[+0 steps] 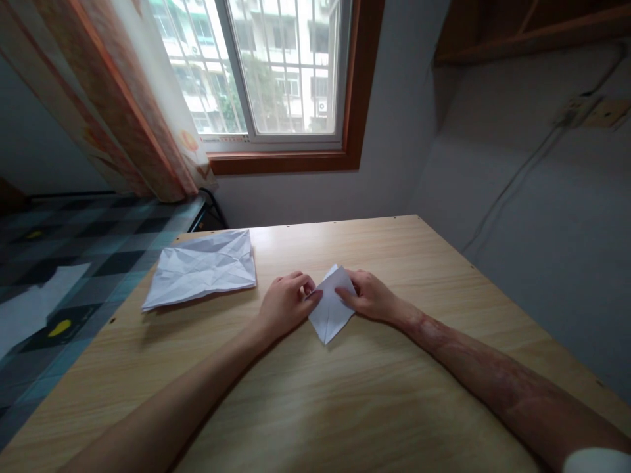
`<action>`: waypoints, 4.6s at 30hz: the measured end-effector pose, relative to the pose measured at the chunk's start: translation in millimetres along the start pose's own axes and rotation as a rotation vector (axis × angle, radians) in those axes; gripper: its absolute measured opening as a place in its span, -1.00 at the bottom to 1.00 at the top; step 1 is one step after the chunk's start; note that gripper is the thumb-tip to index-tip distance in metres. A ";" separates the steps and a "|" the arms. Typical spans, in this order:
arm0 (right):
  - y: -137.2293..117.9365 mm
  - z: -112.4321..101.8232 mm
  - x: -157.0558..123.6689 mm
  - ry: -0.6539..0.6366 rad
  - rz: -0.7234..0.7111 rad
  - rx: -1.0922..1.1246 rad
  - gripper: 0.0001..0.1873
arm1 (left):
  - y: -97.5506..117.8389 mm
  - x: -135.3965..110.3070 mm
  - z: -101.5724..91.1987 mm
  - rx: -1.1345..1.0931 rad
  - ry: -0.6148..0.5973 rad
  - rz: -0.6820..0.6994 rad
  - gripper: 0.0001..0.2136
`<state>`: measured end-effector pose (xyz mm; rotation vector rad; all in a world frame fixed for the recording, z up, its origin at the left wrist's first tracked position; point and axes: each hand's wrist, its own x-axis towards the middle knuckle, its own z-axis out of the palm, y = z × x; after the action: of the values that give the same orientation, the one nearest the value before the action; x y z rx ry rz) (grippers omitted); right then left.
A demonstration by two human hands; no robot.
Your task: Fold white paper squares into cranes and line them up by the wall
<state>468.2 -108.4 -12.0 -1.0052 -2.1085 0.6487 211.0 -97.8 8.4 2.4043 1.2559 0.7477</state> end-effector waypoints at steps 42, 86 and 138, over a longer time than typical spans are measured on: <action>6.6 0.8 5.9 0.000 -0.001 -0.028 -0.73 | -33.4 12.6 -28.3 -0.681 -0.454 -0.021 -0.56; 5.3 1.3 0.4 0.053 -0.088 -0.260 -0.61 | -24.8 5.1 -5.0 0.035 -0.057 0.256 -0.86; 0.6 5.5 -1.1 0.060 -0.173 -0.258 -0.92 | -27.4 7.2 -3.4 -0.046 -0.050 0.328 -0.86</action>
<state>464.8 -109.6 -16.2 -0.9511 -2.2337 0.2630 194.4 -76.4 -0.6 2.6051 0.8241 0.7880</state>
